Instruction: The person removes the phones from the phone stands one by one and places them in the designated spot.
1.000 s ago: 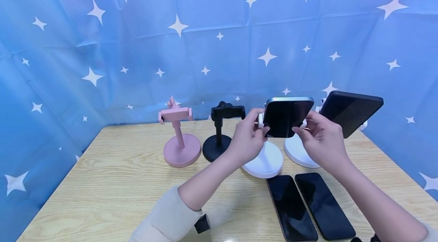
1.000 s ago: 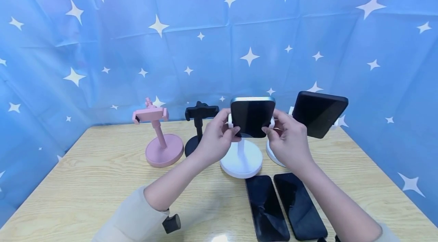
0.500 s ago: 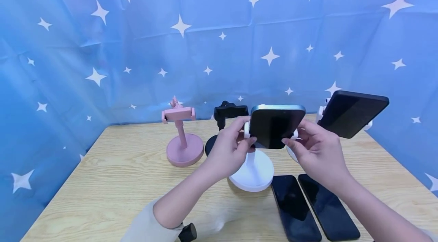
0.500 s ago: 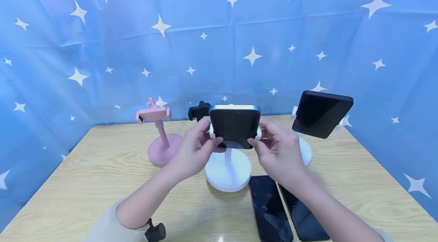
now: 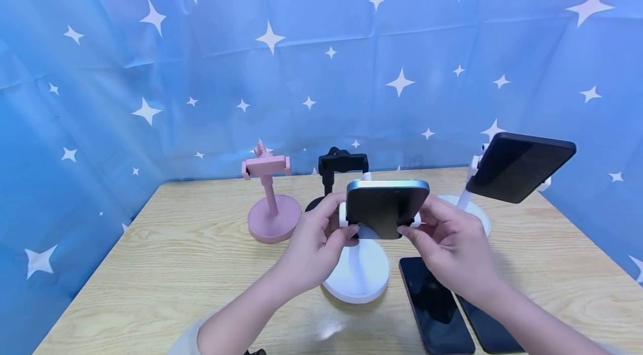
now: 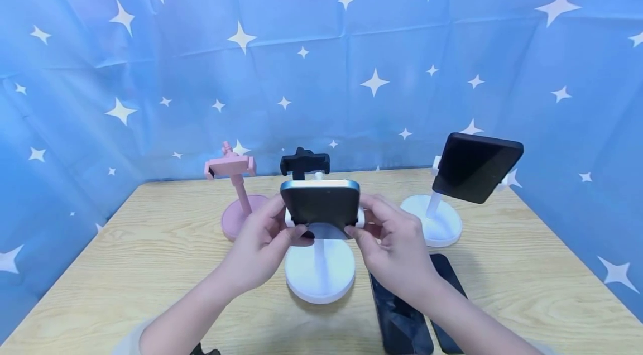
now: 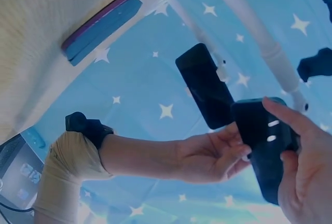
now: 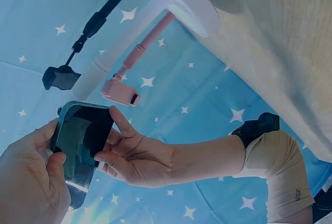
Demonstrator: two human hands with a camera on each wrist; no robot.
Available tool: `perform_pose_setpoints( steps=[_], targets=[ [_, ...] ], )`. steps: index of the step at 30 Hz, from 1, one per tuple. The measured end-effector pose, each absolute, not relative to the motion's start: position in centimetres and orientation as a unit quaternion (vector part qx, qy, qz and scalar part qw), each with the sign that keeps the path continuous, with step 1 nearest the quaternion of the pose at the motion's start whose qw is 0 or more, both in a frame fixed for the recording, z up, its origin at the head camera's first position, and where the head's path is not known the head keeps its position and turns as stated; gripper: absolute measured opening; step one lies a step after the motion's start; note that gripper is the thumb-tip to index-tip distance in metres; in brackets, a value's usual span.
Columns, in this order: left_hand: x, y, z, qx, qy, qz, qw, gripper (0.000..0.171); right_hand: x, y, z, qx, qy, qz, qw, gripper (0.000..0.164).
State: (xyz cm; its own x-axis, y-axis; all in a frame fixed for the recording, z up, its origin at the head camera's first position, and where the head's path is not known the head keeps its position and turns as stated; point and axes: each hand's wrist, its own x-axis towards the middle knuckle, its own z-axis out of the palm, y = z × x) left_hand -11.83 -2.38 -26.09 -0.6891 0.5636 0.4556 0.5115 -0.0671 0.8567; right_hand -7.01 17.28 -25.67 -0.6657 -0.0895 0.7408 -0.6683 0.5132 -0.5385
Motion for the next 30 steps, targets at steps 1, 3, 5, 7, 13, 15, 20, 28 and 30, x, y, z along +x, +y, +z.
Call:
perform_pose_setpoints(
  steps=[1,3,5,7,13,15,20,28,30],
  targets=[
    [-11.7,-2.5,-26.2,0.390,0.684,0.616,0.022,0.042,-6.9,17.2,-25.7,0.236,-0.804,0.434,0.332,0.048],
    [-11.5,-2.7,-26.4,0.382,0.687,0.618,0.023,0.041,-6.8,17.1,-25.9,0.232,-0.808,0.430,0.329,0.047],
    [-11.4,-2.8,-26.6,0.378,0.690,0.617,0.023,0.041,-6.6,16.9,-26.0,0.228,-0.811,0.428,0.326,0.046],
    [-11.2,-3.0,-26.8,0.376,0.692,0.616,0.023,0.041,-6.5,16.8,-26.2,0.225,-0.815,0.425,0.325,0.044],
    [-10.7,-3.5,-27.2,0.373,0.695,0.614,0.033,0.040,-6.2,16.7,-26.9,0.232,-0.808,0.436,0.321,0.044],
    [-10.5,-3.6,-27.3,0.374,0.694,0.614,0.039,0.039,-6.2,16.7,-27.3,0.244,-0.796,0.446,0.327,0.046],
    [-10.2,-3.9,-27.4,0.389,0.692,0.606,0.046,0.039,-6.1,17.0,-28.2,0.283,-0.765,0.472,0.336,0.047],
    [-10.0,-4.2,-27.4,0.408,0.714,0.569,0.024,0.036,-5.7,17.1,-28.7,0.294,-0.753,0.486,0.333,0.046],
    [-10.1,-4.3,-27.6,0.410,0.714,0.567,0.021,0.034,-5.7,17.1,-28.7,0.287,-0.754,0.492,0.328,0.049]
  ],
)
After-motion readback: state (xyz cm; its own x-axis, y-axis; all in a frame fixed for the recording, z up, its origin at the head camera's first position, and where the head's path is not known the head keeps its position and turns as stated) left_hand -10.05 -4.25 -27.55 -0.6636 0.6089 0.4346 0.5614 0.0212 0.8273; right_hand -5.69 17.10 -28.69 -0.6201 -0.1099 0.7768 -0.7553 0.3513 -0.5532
